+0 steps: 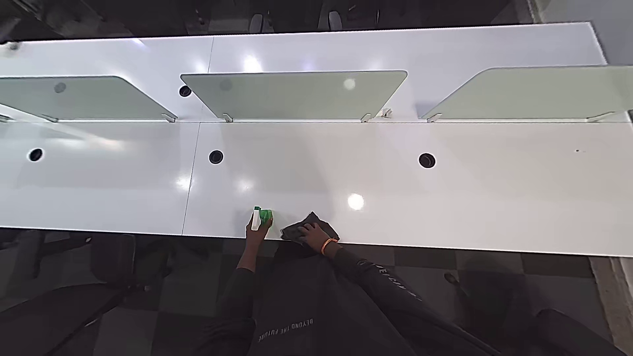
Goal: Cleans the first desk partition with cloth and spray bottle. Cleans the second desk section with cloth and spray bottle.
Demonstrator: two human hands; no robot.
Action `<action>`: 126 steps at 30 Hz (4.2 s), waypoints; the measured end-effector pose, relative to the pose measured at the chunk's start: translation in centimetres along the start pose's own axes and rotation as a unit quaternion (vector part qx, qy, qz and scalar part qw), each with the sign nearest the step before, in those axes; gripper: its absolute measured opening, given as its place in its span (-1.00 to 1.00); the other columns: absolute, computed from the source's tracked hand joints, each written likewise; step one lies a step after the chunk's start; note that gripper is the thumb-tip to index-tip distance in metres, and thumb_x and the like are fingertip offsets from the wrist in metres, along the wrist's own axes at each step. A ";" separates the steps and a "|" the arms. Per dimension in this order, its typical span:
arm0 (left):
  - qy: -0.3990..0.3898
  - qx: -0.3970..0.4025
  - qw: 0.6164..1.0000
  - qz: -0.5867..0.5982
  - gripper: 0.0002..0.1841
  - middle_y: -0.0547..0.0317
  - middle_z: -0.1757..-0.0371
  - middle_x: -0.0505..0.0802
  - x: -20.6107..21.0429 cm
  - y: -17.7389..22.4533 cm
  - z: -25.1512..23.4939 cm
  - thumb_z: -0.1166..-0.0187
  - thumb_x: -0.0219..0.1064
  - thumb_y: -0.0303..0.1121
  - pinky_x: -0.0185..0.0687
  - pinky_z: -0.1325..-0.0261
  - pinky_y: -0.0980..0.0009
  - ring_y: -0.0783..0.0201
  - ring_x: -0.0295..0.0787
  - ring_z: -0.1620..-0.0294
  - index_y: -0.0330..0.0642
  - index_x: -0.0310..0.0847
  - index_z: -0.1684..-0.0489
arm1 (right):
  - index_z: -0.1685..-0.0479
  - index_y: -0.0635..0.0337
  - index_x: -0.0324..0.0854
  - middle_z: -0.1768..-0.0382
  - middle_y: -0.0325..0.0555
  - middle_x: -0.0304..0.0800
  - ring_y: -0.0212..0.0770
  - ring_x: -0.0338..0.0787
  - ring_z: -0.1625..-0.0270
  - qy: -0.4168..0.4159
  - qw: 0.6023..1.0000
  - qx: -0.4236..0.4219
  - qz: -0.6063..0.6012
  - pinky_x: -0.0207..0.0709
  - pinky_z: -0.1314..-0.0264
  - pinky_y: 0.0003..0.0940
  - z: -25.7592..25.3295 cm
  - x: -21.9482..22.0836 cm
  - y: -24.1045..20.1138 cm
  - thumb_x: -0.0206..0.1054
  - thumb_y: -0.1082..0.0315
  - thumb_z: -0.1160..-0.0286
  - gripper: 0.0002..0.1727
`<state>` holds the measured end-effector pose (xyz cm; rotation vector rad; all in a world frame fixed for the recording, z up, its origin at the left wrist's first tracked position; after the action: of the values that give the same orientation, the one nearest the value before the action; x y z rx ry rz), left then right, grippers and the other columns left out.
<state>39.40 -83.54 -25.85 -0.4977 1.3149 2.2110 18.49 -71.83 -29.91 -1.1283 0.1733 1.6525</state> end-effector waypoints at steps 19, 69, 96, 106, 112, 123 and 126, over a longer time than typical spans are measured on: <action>0.004 -0.055 0.995 -0.085 -0.17 -0.22 -0.41 0.78 0.8 -0.4 3.8 -0.41 0.58 0.11 0.49 -0.63 -0.11 -0.09 0.69 -0.50 -0.26 0.49 -0.60 | -0.53 -0.36 0.61 -0.71 0.12 0.38 0.34 0.39 -0.68 0.112 0.902 0.399 -0.119 0.47 -0.38 0.43 22.8 5.9 19.1 0.35 0.39 -0.43 -0.38; -0.006 0.179 0.930 0.322 -0.30 0.07 0.07 0.86 -24.5 0.6 0.3 -0.40 0.50 -0.25 0.78 -0.14 0.33 0.31 0.83 0.07 -0.41 0.42 -0.54 | -0.50 -0.12 0.65 -0.54 0.33 0.52 0.40 0.63 -0.45 0.136 0.740 0.602 -0.267 0.62 -0.30 0.34 18.5 8.7 0.1 0.52 0.30 -0.38 -0.42; 0.017 0.204 0.943 0.264 -0.43 0.03 0.13 0.96 -25.2 0.6 -0.8 -0.41 0.53 -0.43 0.89 -0.08 0.26 0.21 0.95 0.14 -0.43 0.44 -0.38 | -0.50 -0.16 0.65 -0.47 0.32 0.59 0.38 0.65 -0.44 0.161 0.764 0.570 -0.256 0.64 -0.30 0.31 14.3 4.9 1.7 0.50 0.28 -0.42 -0.44; 0.073 0.214 0.938 0.263 -0.70 0.09 0.15 0.95 -25.4 1.0 0.1 -0.57 0.37 -0.38 0.89 0.28 0.37 0.31 0.89 0.42 -0.41 0.69 -0.13 | -0.52 -0.12 0.63 -0.49 0.37 0.55 0.40 0.64 -0.44 0.155 0.763 0.567 -0.269 0.61 -0.32 0.31 14.8 4.6 1.5 0.48 0.32 -0.43 -0.43; 0.091 0.198 0.941 0.259 -0.79 0.10 0.19 0.97 -26.2 -0.5 1.0 -0.55 0.31 -0.41 0.89 0.32 0.36 0.30 0.87 0.49 -0.37 0.77 0.08 | -0.49 -0.08 0.65 -0.49 0.38 0.56 0.41 0.63 -0.44 0.157 0.769 0.559 -0.267 0.60 -0.34 0.35 14.8 5.0 2.0 0.49 0.33 -0.42 -0.44; 0.119 0.097 0.973 0.172 -0.75 0.13 0.28 0.95 -26.5 -14.1 8.2 -0.46 0.38 -0.34 0.90 0.31 0.32 0.32 0.88 0.48 -0.33 0.77 0.05 | -0.51 -0.08 0.65 -0.48 0.36 0.58 0.40 0.63 -0.46 0.146 0.779 0.552 -0.260 0.57 -0.37 0.36 13.9 4.2 2.1 0.48 0.32 -0.44 -0.44; 0.082 0.066 0.993 0.051 -0.73 0.03 0.38 0.93 -25.9 -15.9 10.5 -0.39 0.47 -0.27 0.88 0.16 0.13 0.20 0.91 0.41 -0.33 0.84 0.18 | -0.48 -0.07 0.66 -0.45 0.38 0.60 0.42 0.66 -0.41 0.145 0.787 0.546 -0.248 0.60 -0.32 0.36 13.2 4.1 2.4 0.49 0.34 -0.42 -0.45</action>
<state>69.07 -74.24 -17.83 -0.5837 1.5932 2.1841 8.95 -62.00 -26.76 -0.4187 0.8379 0.6436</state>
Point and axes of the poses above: each hand's wrist, its own z-axis away from the middle knuckle, its own x-axis out of the palm, y = z × x, the point moved 9 cm from there along -z, towards the middle knuckle
